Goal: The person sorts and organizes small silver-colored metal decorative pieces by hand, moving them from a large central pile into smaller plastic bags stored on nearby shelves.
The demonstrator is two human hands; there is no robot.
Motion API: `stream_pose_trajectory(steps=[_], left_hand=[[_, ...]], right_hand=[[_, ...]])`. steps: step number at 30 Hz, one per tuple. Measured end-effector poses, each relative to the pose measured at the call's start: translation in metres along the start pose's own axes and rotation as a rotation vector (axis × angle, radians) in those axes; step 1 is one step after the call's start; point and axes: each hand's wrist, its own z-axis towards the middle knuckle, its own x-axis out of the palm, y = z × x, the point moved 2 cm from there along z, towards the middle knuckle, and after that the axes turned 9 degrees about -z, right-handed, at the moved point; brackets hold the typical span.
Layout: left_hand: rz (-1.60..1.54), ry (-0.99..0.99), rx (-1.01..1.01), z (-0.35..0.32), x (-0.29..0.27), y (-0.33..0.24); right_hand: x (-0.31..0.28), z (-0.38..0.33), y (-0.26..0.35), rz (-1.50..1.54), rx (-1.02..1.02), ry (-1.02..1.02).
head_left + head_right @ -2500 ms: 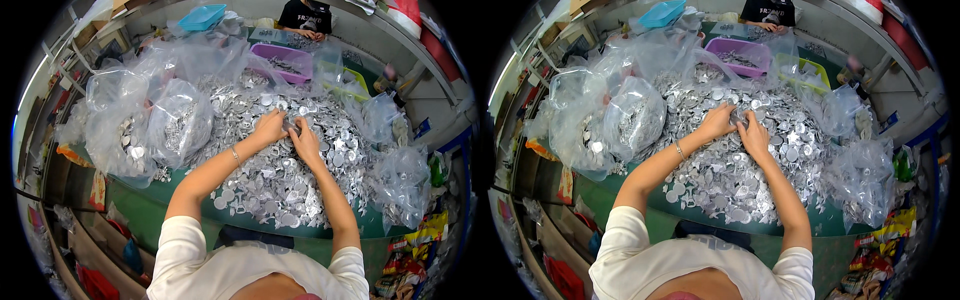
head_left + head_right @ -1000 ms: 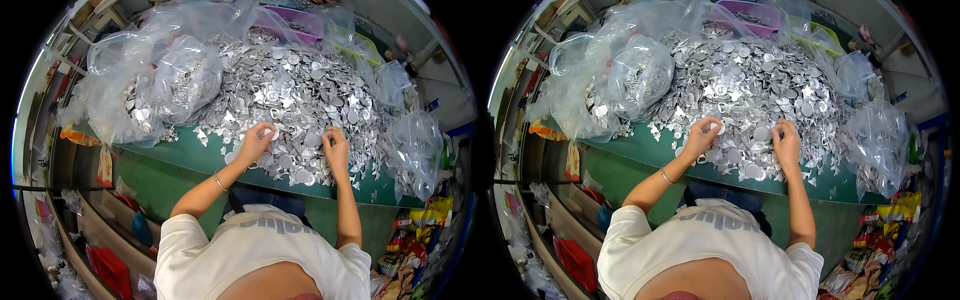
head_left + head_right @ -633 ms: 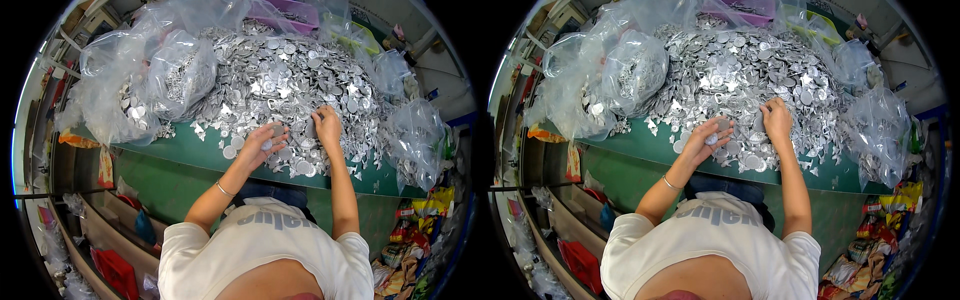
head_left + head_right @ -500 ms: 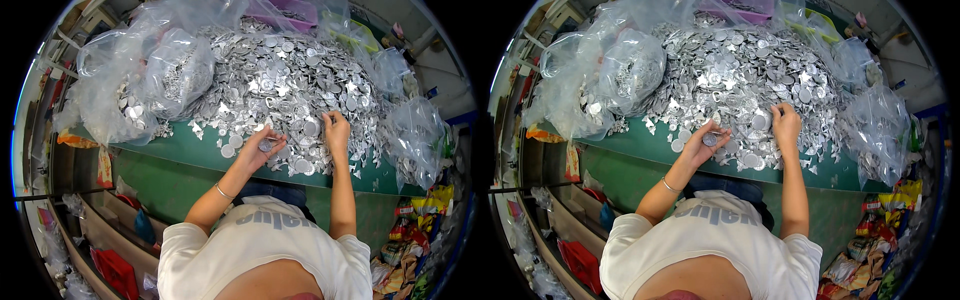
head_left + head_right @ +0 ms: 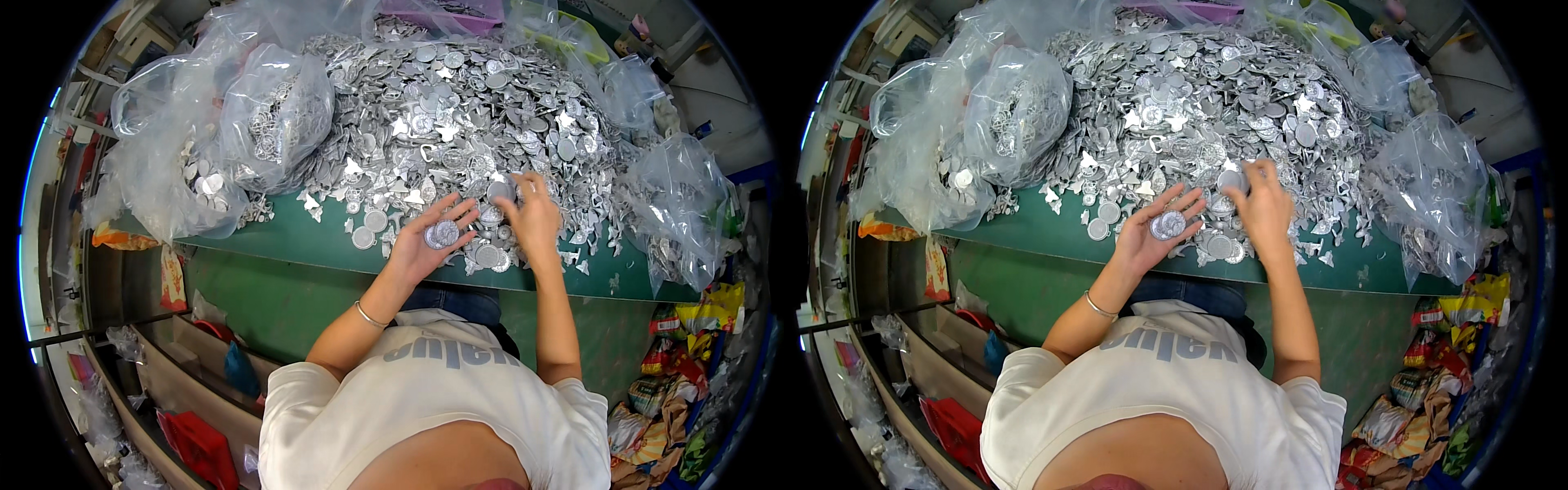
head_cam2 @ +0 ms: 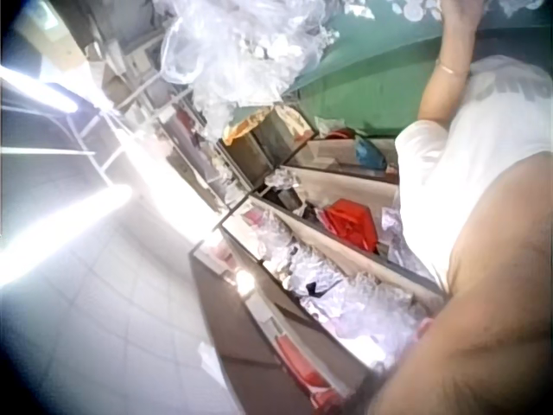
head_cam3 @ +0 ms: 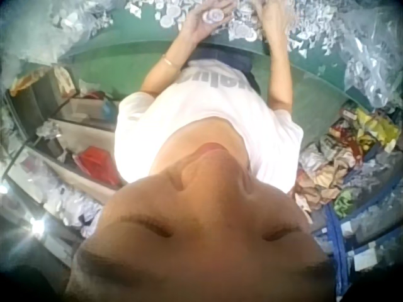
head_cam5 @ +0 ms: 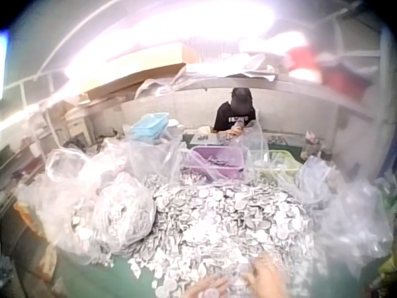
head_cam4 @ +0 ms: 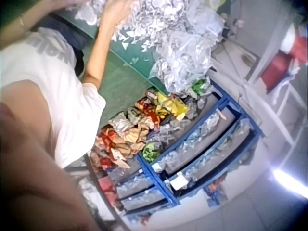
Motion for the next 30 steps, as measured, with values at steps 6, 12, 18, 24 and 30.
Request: stream_pose_trajectory(steps=[6, 12, 18, 24, 30], left_hand=[[0.098, -0.055, 0.043, -0.005, -0.005, 0.001], [1.201, -0.302, 0.273, -0.005, -0.003, -0.002], [1.972, -0.234, 0.764, 0.028, 0.006, 0.001], [1.826, -0.251, 0.803, 0.032, 0.001, 0.004], [1.775, -0.199, 0.831, 0.021, 0.01, -0.006]], right_hand=[[0.026, -0.008, -0.015, -0.047, 0.088, -0.037], [0.011, -0.014, -0.044, 1.497, 0.646, 0.316], [0.006, -0.014, -0.028, 2.278, 0.88, 0.258], [0.007, -0.013, -0.033, 0.639, 0.447, 0.231], [0.014, -0.003, -0.004, -0.131, 0.171, 0.181]])
